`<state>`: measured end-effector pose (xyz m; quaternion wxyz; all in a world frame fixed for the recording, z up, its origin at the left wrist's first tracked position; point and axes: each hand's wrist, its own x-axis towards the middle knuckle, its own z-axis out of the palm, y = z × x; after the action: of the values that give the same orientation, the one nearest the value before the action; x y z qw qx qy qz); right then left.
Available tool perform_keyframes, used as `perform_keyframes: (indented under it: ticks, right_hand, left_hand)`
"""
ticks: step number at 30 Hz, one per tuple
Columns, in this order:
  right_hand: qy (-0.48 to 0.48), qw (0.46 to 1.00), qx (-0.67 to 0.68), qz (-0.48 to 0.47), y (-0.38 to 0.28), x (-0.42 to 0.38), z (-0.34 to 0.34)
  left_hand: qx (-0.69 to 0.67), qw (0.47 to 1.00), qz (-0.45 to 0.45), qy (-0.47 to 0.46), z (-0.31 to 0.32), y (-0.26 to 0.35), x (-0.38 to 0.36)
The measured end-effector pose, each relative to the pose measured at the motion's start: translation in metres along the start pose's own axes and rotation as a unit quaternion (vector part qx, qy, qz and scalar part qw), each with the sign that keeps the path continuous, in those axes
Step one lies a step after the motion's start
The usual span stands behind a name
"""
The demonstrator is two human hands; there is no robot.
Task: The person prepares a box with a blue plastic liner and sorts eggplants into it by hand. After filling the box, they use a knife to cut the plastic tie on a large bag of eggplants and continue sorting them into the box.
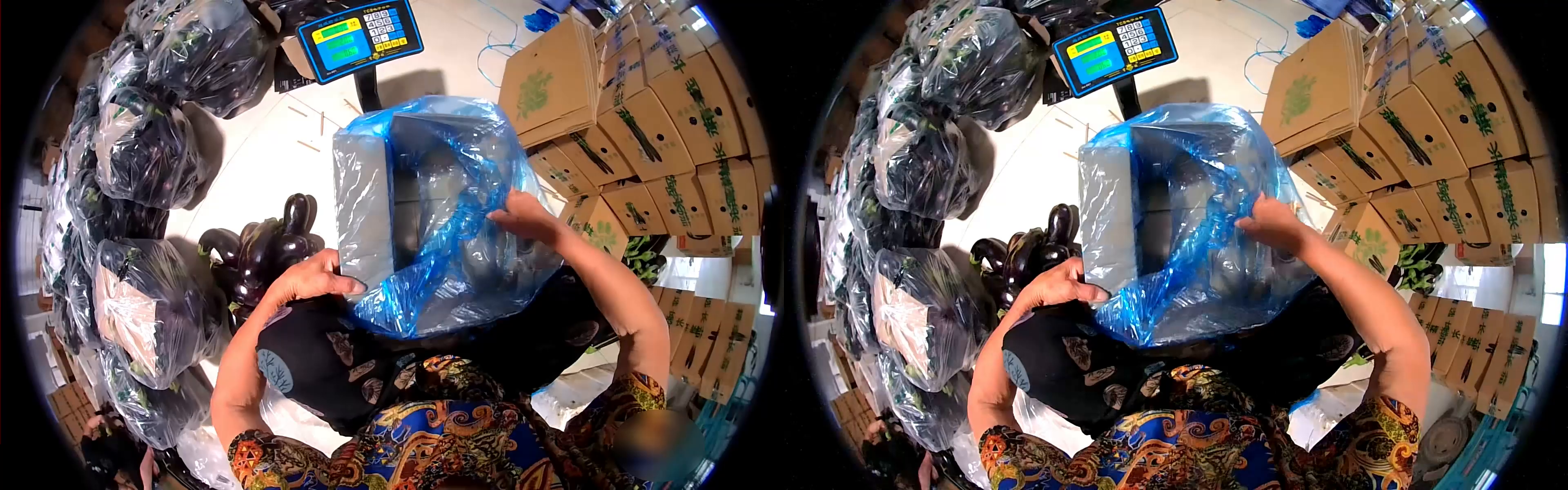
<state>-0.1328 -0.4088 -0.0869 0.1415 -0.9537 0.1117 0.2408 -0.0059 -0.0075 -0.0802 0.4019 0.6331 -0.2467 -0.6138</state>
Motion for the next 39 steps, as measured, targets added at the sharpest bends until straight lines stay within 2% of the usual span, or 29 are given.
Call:
perform_keyframes:
  ticks: [3, 4, 6, 8, 10, 13, 16, 18, 20, 22, 23, 25, 26, 27, 29, 32, 35, 36, 37, 38, 39]
  right_hand:
    - [-0.134, 0.988, 0.061, 0.044, -0.024, -0.005, -0.028]
    - [-0.163, 0.983, 0.063, 0.052, -0.03, -0.008, -0.035]
    - [-0.175, 0.983, 0.008, 0.046, -0.034, -0.009, -0.041]
    - [-0.099, 0.993, -0.009, -0.063, -0.011, -0.014, -0.023]
    - [-0.148, 0.972, -0.175, -0.042, -0.025, -0.028, -0.03]
    - [-0.183, 0.935, -0.276, -0.129, -0.065, -0.06, -0.037]
    - [-0.188, 0.941, -0.017, -0.28, -0.102, -0.062, -0.045]
    - [-0.056, 0.936, 0.114, -0.328, -0.116, -0.042, -0.035]
    - [-0.082, 0.928, 0.315, -0.18, -0.125, 0.0, 0.001]
    - [-0.218, 0.876, 0.421, -0.087, -0.144, 0.008, 0.003]
    - [-0.28, 0.834, 0.47, -0.07, -0.151, 0.015, 0.019]
    - [-0.411, 0.828, 0.368, -0.105, -0.163, 0.026, 0.027]
    - [-0.369, 0.875, 0.307, -0.06, -0.167, 0.018, 0.024]
    - [-0.344, 0.837, 0.416, -0.093, -0.163, 0.012, 0.03]
    - [-0.326, 0.843, 0.41, -0.12, -0.153, 0.014, 0.035]
    - [-0.382, 0.811, 0.402, -0.186, -0.147, 0.011, 0.012]
    - [-0.271, 0.848, 0.438, -0.125, -0.13, 0.0, 0.016]
    - [-0.282, 0.87, 0.401, -0.062, -0.128, -0.001, 0.004]
    - [-0.289, 0.865, 0.41, 0.003, -0.129, 0.01, 0.008]
    - [-0.263, 0.853, 0.45, 0.016, -0.129, 0.018, 0.011]
    - [-0.24, 0.838, 0.489, 0.03, -0.128, 0.024, 0.018]
  left_hand:
    - [-0.052, 0.998, 0.02, -0.003, 0.0, -0.025, 0.006]
    - [-0.065, 0.998, -0.006, -0.003, 0.001, -0.022, 0.004]
    - [-0.078, 0.996, -0.037, -0.023, 0.003, -0.022, 0.007]
    - [-0.089, 0.993, -0.076, -0.032, 0.006, -0.021, 0.008]
    - [-0.107, 0.992, -0.062, -0.021, 0.01, -0.011, 0.003]
    - [-0.102, 0.992, -0.058, -0.038, 0.008, -0.022, 0.003]
    - [-0.11, 0.992, -0.013, -0.052, 0.007, -0.029, 0.012]
    - [-0.123, 0.992, 0.004, -0.032, 0.009, -0.022, 0.012]
    - [-0.136, 0.99, 0.023, -0.005, 0.012, -0.025, 0.011]
    - [-0.147, 0.988, 0.048, 0.03, 0.012, -0.033, 0.011]
    - [-0.162, 0.985, 0.044, 0.048, 0.01, -0.031, 0.008]
    - [-0.195, 0.976, 0.04, 0.09, 0.005, -0.025, -0.003]
    - [-0.181, 0.973, 0.04, 0.136, 0.003, -0.028, -0.006]
    - [-0.182, 0.962, 0.014, 0.204, 0.003, -0.017, -0.011]
    - [-0.18, 0.954, 0.063, 0.233, -0.002, -0.015, -0.014]
    - [-0.168, 0.943, 0.1, 0.269, 0.003, 0.012, -0.027]
    - [-0.19, 0.924, 0.119, 0.309, 0.007, 0.035, -0.034]
    - [-0.228, 0.918, 0.124, 0.299, 0.005, 0.035, -0.032]
    - [-0.266, 0.911, 0.131, 0.286, 0.004, 0.032, -0.028]
    - [-0.274, 0.917, 0.146, 0.251, 0.001, 0.026, -0.025]
    - [-0.23, 0.921, 0.144, 0.28, 0.004, 0.032, -0.023]
